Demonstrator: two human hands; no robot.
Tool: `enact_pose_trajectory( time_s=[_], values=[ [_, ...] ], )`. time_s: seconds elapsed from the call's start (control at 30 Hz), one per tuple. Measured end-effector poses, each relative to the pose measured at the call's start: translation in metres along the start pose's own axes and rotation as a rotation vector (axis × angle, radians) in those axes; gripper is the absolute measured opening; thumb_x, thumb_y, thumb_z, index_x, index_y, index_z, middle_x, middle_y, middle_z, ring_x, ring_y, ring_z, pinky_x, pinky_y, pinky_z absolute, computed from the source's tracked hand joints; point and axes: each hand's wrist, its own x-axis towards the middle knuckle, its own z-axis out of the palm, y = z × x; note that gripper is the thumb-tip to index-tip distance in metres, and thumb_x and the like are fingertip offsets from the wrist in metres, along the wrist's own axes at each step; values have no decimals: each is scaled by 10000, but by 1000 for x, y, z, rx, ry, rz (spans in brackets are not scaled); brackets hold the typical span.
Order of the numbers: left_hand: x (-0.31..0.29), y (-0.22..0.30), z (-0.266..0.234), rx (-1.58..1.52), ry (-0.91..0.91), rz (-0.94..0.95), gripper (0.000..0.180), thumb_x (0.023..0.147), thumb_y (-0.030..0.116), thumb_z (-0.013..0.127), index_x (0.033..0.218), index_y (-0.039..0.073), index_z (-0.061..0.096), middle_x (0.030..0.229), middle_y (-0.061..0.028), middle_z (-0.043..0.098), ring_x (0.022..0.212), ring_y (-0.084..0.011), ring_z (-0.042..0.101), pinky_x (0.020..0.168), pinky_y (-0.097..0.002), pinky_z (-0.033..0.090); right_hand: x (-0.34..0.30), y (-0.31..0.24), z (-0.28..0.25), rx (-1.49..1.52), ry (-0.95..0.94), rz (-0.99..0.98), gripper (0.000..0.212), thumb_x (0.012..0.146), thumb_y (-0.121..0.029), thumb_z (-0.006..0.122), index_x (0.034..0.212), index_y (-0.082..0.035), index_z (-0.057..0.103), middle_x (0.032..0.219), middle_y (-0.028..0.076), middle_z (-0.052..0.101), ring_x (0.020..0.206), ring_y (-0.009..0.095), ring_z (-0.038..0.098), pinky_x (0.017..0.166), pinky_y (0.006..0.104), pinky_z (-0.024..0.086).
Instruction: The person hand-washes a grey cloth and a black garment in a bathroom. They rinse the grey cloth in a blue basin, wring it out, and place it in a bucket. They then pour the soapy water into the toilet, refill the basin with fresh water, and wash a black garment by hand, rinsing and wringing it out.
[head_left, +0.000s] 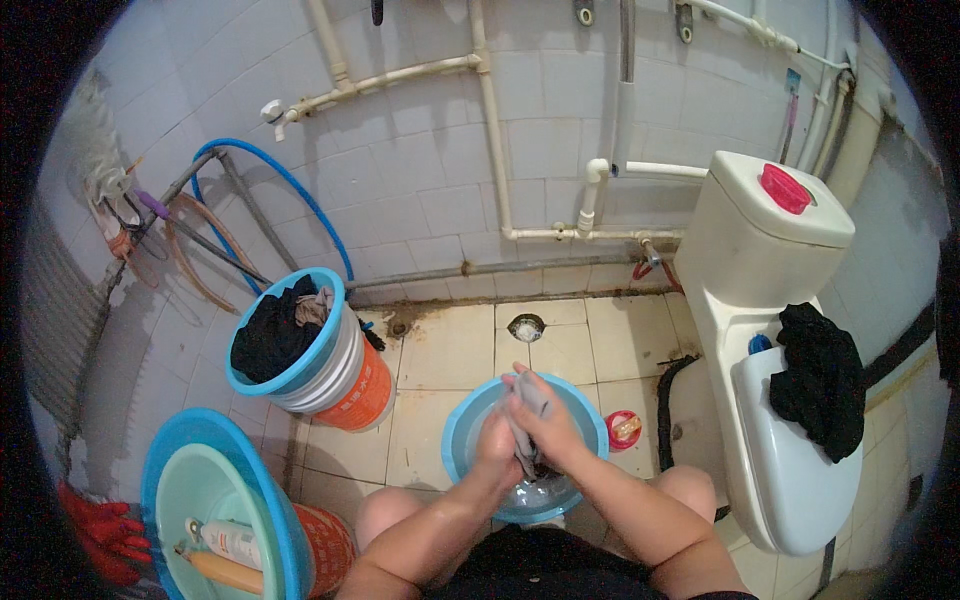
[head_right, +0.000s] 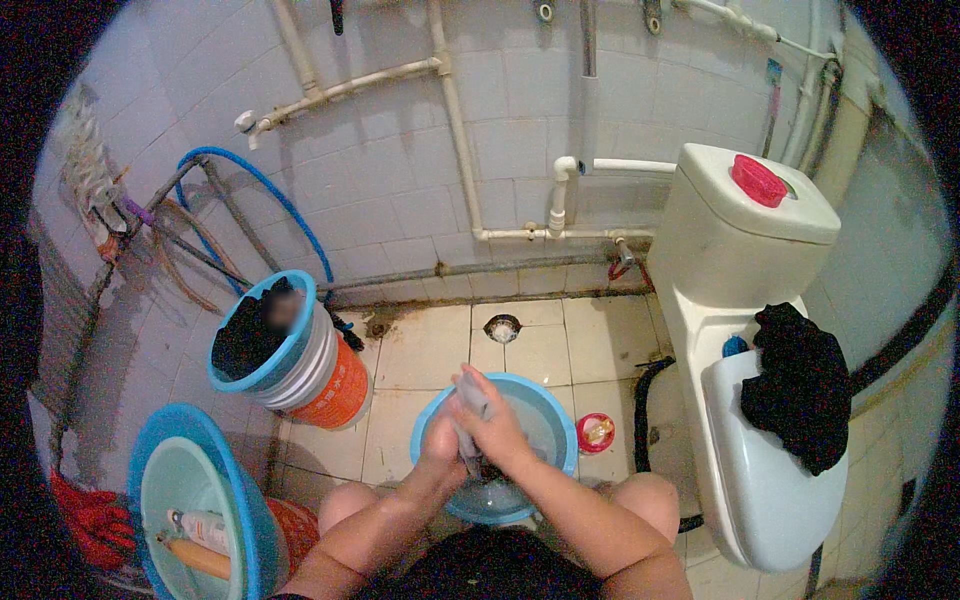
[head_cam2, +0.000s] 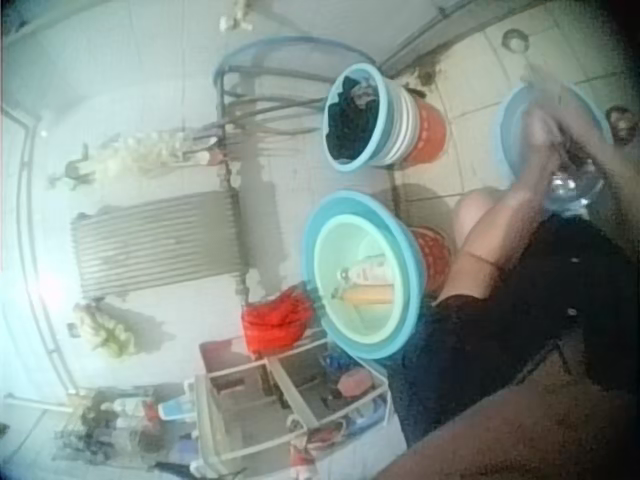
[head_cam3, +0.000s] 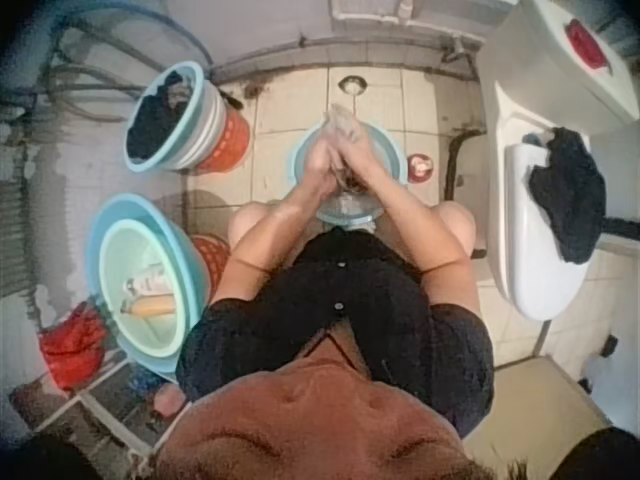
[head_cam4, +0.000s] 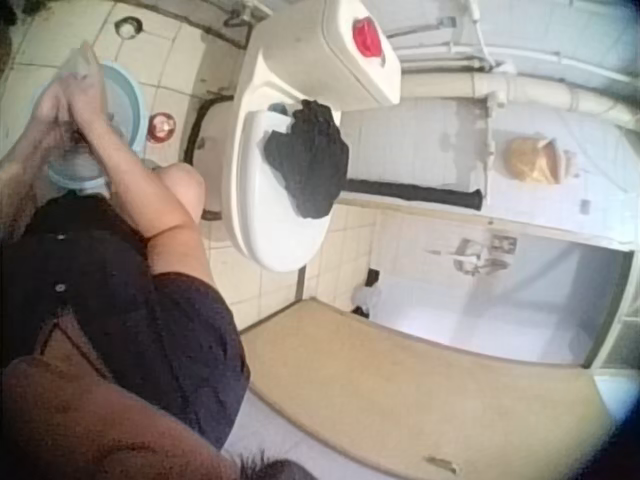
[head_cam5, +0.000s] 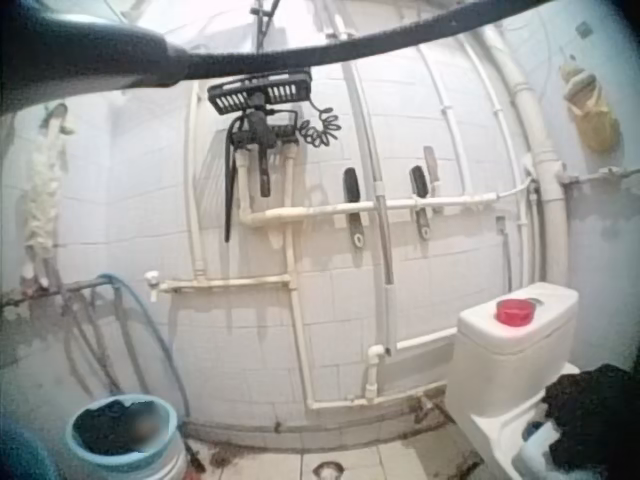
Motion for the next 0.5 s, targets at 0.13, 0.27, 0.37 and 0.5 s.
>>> enact_pose_trajectory(
  time_s=[0.13, 0.27, 0.37, 0.5],
  values=[
    [-8, 0, 18, 185, 16, 76, 433, 945, 326, 324, 1244, 22, 400, 1208, -118, 494, 1092, -243, 497, 951, -380, 392, 5, -10, -11, 101, 140, 136, 408, 940, -289, 432, 1240, -14, 456, 1239, 116, 498, 1097, 157, 474, 939, 298, 373],
    [-1, 5, 17, 25, -5, 137, 434, 948, 292, 302, 1281, 24, 371, 1255, -112, 461, 1158, -246, 447, 984, -381, 353, -3, -18, 6, 99, 308, -60, 372, 948, -226, 403, 1251, -14, 450, 1291, 114, 458, 1170, 180, 425, 990, 328, 316],
    [13, 23, 7, 52, 43, 198, 464, 952, 289, 286, 1335, 27, 312, 1346, -101, 374, 1246, -236, 350, 1034, -382, 281, -23, -7, 26, -351, 0, -395, 436, 929, -203, 409, 1345, -81, 358, 1439, 131, 255, 1360, 266, 140, 1087, 430, 92],
    [-8, 1, 25, 104, 9, 131, 498, 948, 307, 296, 1374, 51, 262, 1420, -87, 274, 1302, -227, 262, 1066, -379, 210, 0, 24, 1, -627, 144, -147, 455, 917, -222, 382, 1357, -108, 351, 1473, 113, 162, 1367, 311, 74, 1083, 466, 52]
  ],
)
